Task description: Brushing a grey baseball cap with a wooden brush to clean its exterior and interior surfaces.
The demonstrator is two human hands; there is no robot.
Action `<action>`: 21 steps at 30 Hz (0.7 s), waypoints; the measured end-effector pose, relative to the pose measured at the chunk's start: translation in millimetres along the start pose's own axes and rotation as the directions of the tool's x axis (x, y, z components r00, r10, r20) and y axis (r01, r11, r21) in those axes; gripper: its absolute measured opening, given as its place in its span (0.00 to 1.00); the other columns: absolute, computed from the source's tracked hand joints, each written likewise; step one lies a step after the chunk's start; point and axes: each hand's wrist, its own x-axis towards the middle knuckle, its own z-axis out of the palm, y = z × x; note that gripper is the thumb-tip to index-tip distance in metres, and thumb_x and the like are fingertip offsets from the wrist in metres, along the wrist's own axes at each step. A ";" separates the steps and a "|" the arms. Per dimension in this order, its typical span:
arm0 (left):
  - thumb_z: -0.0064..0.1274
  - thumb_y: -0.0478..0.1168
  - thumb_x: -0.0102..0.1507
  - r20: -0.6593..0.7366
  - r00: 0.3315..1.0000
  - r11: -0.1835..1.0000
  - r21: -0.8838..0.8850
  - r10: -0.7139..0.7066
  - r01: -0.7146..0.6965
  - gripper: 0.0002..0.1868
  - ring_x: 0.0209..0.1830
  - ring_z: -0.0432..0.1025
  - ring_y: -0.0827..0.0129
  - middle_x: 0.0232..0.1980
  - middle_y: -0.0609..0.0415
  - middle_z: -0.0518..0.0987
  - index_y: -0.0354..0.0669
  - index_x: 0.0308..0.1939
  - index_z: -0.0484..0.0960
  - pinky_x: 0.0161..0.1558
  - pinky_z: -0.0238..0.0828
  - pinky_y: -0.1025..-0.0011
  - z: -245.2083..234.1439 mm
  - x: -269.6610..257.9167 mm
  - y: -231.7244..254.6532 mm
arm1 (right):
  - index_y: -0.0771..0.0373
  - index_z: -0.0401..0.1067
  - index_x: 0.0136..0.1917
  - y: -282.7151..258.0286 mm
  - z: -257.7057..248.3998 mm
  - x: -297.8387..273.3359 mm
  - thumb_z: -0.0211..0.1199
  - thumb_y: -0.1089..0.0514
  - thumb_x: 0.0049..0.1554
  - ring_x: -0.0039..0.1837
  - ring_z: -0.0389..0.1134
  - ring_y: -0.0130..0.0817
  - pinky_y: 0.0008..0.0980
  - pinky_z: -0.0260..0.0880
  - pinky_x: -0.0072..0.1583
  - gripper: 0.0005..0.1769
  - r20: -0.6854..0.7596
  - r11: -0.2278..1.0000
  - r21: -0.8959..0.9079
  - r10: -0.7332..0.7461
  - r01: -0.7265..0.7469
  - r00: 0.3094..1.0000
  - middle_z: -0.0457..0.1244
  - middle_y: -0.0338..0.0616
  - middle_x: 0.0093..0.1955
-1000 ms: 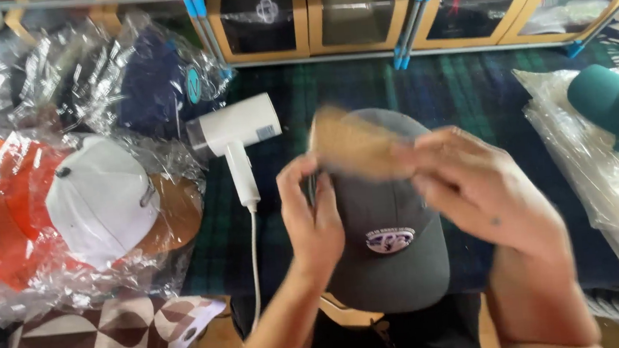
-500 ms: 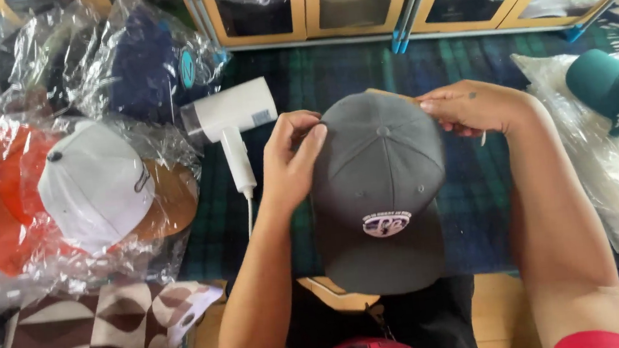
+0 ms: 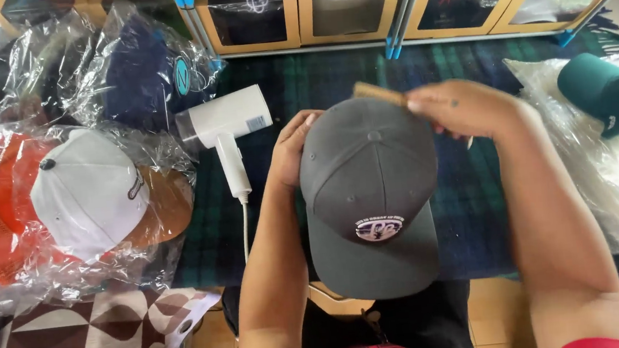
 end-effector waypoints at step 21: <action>0.49 0.50 0.69 -0.048 0.994 0.995 0.015 -0.098 0.099 0.16 0.44 0.73 0.67 0.42 0.51 0.83 0.49 0.49 0.88 0.54 0.70 0.67 4.7 2.7 5.5 | 0.59 0.75 0.67 49.2 111.0 -95.1 0.54 0.56 0.68 0.29 0.63 0.41 0.42 0.68 0.31 0.18 -0.385 0.798 0.602 0.260 0.027 0.885 0.64 0.52 0.32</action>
